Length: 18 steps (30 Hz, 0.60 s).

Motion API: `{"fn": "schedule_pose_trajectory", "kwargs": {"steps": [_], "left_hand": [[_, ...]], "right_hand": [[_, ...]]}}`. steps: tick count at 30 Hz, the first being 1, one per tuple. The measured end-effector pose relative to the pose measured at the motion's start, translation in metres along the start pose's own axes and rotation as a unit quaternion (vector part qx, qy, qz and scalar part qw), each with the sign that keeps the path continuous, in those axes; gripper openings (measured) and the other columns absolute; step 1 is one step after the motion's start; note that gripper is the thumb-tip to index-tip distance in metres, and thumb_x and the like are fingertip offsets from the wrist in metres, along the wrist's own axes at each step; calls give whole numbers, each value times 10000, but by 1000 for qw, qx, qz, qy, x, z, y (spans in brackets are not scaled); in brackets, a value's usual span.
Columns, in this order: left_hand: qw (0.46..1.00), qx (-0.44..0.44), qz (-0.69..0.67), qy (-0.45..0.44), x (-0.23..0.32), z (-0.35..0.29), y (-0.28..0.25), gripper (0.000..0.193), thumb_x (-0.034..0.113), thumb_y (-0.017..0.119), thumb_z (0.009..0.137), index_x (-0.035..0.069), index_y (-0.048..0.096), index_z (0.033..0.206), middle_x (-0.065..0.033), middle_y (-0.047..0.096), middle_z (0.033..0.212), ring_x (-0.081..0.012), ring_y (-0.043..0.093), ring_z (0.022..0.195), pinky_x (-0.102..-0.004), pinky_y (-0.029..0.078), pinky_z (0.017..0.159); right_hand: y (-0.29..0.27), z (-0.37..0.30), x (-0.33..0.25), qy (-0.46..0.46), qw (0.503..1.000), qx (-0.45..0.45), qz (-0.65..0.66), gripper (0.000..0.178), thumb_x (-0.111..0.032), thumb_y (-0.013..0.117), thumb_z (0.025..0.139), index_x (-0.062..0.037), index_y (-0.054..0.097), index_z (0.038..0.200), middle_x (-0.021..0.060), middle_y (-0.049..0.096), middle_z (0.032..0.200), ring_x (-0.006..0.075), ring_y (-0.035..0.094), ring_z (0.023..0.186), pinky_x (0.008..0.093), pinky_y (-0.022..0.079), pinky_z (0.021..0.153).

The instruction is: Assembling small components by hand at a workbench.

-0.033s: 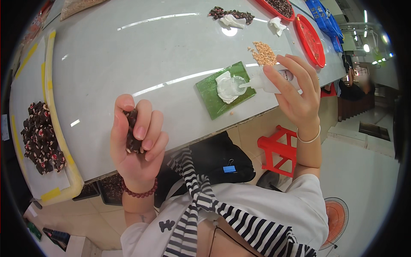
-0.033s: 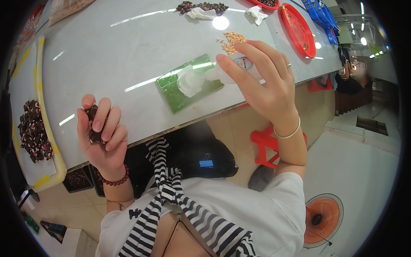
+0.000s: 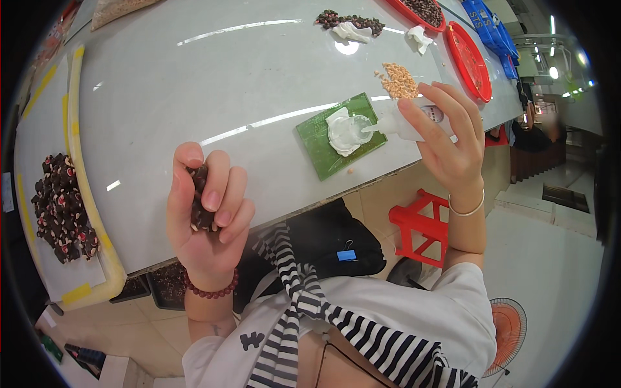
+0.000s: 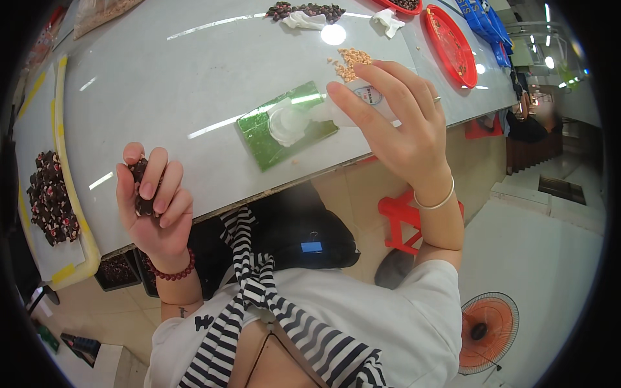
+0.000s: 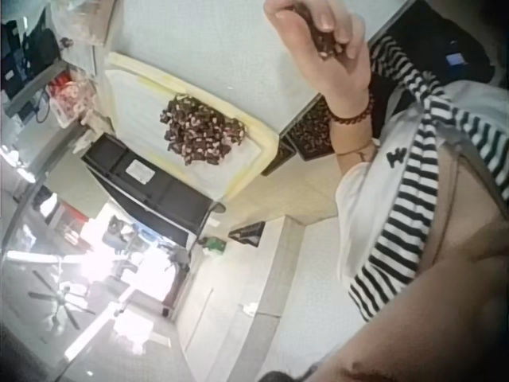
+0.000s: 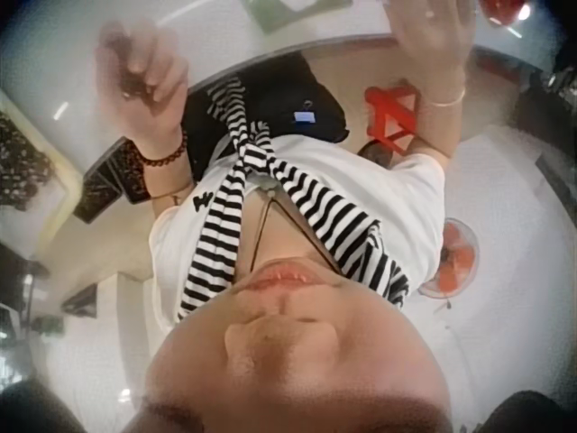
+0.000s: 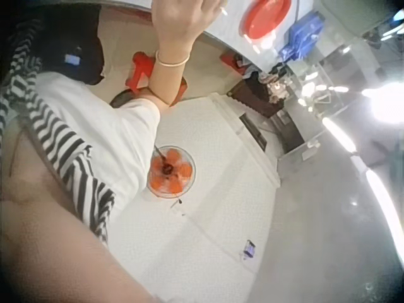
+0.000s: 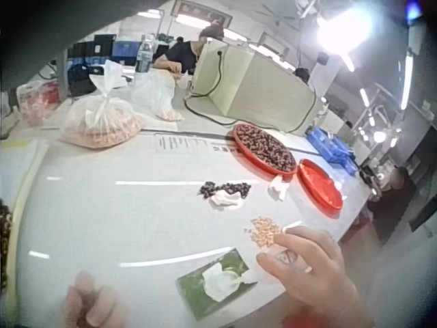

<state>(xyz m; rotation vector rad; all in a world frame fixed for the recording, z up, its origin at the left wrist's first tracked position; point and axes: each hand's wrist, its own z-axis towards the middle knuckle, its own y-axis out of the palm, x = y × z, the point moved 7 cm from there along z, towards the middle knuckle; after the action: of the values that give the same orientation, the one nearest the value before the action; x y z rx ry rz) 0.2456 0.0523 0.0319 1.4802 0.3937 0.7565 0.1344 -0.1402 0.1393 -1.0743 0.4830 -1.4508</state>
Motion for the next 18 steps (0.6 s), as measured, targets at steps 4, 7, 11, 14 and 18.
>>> {"fn": "schedule_pose_trajectory", "kwargs": {"steps": [4, 7, 11, 14, 18], "left_hand": [[1000, -6, 0, -1, 0, 0, -1, 189, 263, 381, 992, 109, 463, 1064, -12, 405, 723, -88, 362, 581, -176, 325, 412], [1000, -6, 0, -1, 1, -1, -1, 192, 265, 385, 990, 109, 463, 1070, -13, 406, 725, -89, 363, 584, -178, 327, 413], [1000, -6, -3, -2, 1, -1, 0, 194, 261, 380, 991, 105, 471, 1060, -17, 410, 723, -93, 365, 583, -185, 330, 411], [1000, -13, -9, -2, 2, 0, 0, 246, 283, 342, 996, 92, 483, 1063, -28, 421, 719, -107, 370, 579, -197, 336, 410], [999, -12, -31, -10, 1, 2, -1, 309, 302, 301, 998, 71, 489, 1081, -49, 443, 718, -126, 387, 572, -214, 339, 403]], "right_hand": [[-2, 0, 0, -11, 1000, 5, -4, 425, -68, 680, 557, -156, 709, 971, 58, 623, 998, 220, 593, 917, 291, 475, 691], [-3, 1, -1, -17, 1000, 8, -6, 423, -67, 680, 556, -151, 710, 969, 60, 625, 999, 223, 596, 914, 288, 478, 692], [-3, -1, -1, 10, 1000, -20, 20, 474, 87, 631, 558, -96, 700, 990, 100, 614, 1062, 283, 583, 972, 336, 512, 777], [1, -2, 3, 22, 999, -19, 26, 471, 76, 642, 553, -90, 696, 991, 101, 616, 1057, 280, 590, 962, 337, 513, 775], [5, -6, 7, 31, 999, -20, 25, 462, 74, 649, 557, -84, 692, 990, 100, 621, 1038, 274, 599, 949, 335, 513, 773]]}}
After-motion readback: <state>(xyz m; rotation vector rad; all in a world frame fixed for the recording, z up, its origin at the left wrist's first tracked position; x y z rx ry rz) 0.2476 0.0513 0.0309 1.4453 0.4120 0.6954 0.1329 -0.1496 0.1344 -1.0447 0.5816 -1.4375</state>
